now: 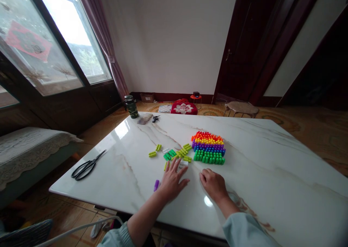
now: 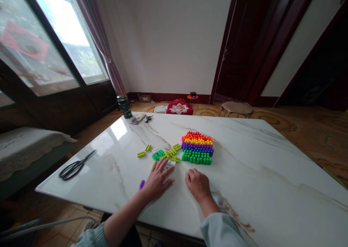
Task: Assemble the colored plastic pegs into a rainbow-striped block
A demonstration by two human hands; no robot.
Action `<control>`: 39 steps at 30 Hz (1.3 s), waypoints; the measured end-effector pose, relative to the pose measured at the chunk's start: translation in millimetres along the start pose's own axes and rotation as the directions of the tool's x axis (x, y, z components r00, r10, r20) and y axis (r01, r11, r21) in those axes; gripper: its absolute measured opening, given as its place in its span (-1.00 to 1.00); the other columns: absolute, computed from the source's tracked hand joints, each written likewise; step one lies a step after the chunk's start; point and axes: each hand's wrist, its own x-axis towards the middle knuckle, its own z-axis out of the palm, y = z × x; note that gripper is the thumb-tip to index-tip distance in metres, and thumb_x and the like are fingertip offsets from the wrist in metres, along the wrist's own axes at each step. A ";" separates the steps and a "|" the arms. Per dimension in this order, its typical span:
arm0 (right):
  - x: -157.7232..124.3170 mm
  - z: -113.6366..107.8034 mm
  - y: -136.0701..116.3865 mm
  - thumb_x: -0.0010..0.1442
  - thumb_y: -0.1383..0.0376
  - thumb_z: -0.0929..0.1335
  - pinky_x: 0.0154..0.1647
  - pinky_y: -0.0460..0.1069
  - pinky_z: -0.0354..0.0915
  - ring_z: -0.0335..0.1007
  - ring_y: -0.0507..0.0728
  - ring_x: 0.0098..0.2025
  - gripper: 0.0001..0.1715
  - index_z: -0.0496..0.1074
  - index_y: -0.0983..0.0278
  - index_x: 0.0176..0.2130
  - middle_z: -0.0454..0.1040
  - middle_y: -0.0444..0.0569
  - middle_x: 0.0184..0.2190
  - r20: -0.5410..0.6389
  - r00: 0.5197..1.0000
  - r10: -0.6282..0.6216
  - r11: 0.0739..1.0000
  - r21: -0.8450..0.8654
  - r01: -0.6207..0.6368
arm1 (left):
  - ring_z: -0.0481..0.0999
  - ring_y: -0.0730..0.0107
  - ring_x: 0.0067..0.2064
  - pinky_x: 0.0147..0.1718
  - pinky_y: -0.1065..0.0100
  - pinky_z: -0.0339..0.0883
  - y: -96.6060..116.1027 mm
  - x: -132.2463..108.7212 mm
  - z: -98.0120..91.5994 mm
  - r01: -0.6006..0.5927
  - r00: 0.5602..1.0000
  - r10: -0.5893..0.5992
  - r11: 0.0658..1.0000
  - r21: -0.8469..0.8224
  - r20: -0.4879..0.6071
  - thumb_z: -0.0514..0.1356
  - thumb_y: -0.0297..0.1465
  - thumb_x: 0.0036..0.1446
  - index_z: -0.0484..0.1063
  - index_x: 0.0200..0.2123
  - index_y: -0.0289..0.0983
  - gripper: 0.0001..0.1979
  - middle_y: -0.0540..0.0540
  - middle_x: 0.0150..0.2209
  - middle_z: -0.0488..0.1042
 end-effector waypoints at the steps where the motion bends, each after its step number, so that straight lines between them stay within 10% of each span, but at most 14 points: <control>1: 0.0 -0.1 0.2 0.25 0.27 0.22 -0.44 -0.04 -0.07 0.33 0.01 -0.47 -0.71 0.38 0.25 -0.47 0.46 -0.12 -0.48 0.005 1.000 0.001 1.000 0.002 -0.001 | -0.02 0.03 0.32 0.22 -0.15 -0.13 -2.6 6.6 -0.7 0.015 1.000 -0.015 1.000 0.002 -0.017 0.06 -0.12 0.21 0.30 0.14 -0.10 -0.54 -0.19 0.29 0.08; 5: 0.6 -2.0 0.2 0.24 0.28 0.21 -0.45 -0.04 -0.06 0.33 0.00 -0.48 -0.70 0.38 0.24 -0.48 0.46 -0.12 -0.49 0.010 1.000 0.004 1.000 0.009 -0.004 | 0.04 0.02 0.30 0.23 -0.13 -0.13 -24.6 27.1 -7.3 0.209 0.971 -0.201 0.977 0.045 -0.132 0.07 -0.16 0.20 0.33 0.12 -0.17 -0.55 -0.23 0.25 0.18; 11: 1.6 -4.0 -0.3 0.22 0.30 0.22 -0.46 -0.05 -0.06 0.32 -0.01 -0.49 -0.72 0.39 0.24 -0.48 0.46 -0.13 -0.49 0.011 1.000 0.015 1.000 0.024 -0.015 | -0.08 -0.07 0.33 0.22 -0.15 -0.15 -76.6 24.2 -6.7 0.599 0.787 -0.597 0.800 -0.037 -0.153 0.00 -0.05 0.21 0.17 0.23 -0.24 -0.39 -0.30 0.28 0.11; 17: 1.9 -6.0 -1.7 0.23 0.29 0.22 -0.46 -0.04 -0.05 0.33 0.00 -0.49 -0.71 0.39 0.24 -0.48 0.47 -0.12 -0.48 0.024 1.000 0.019 1.000 0.017 -0.019 | 0.12 0.17 0.28 0.21 0.09 0.06 -83.7 24.7 -0.6 0.289 0.914 -0.371 0.879 -0.380 -0.163 -0.04 -0.17 0.27 0.19 0.20 -0.31 -0.48 -0.27 0.24 0.19; 21: 2.1 -5.4 -1.4 0.24 0.27 0.22 -0.46 -0.04 -0.05 0.32 0.00 -0.49 -0.71 0.39 0.24 -0.47 0.46 -0.12 -0.48 0.028 0.999 0.022 1.000 0.014 -0.022 | 0.27 0.23 0.20 0.17 0.13 0.16 -73.4 6.4 -16.2 0.184 0.900 -0.334 0.873 -0.452 -0.280 -0.01 -0.21 0.27 0.25 0.15 -0.25 -0.56 -0.21 0.16 0.31; 25: 1.6 -3.6 -1.0 0.24 0.28 0.21 -0.45 -0.04 -0.05 0.33 0.00 -0.47 -0.72 0.38 0.24 -0.46 0.46 -0.12 -0.48 0.036 0.999 0.022 1.000 0.009 -0.022 | 0.32 0.22 0.16 0.13 0.13 0.22 -57.8 -49.2 -24.4 0.288 0.879 -0.407 0.868 -0.404 -0.247 0.00 -0.22 0.27 0.26 0.14 -0.23 -0.58 -0.20 0.12 0.35; 30: 1.0 -3.2 -1.5 0.23 0.29 0.21 -0.46 -0.04 -0.06 0.32 0.00 -0.49 -0.72 0.38 0.25 -0.47 0.46 -0.11 -0.48 0.020 1.000 0.021 1.000 0.017 -0.022 | -0.02 0.03 0.33 0.22 -0.09 -0.03 -28.3 -93.7 -5.8 0.228 0.964 -0.237 0.970 -0.084 -0.118 0.10 -0.19 0.18 -0.06 0.31 -0.21 -0.31 -0.26 0.30 0.06; 39: 1.0 -4.2 -1.9 0.23 0.29 0.20 -0.47 -0.04 -0.07 0.32 0.00 -0.50 -0.71 0.38 0.25 -0.48 0.47 -0.11 -0.49 -0.003 1.000 0.023 1.000 0.004 -0.023 | -0.18 -0.17 0.34 0.18 -0.21 -0.09 -16.1 -16.2 27.9 0.385 0.907 -0.367 0.922 0.052 -0.206 0.16 -0.16 0.11 0.05 0.28 -0.33 -0.27 -0.40 0.33 -0.09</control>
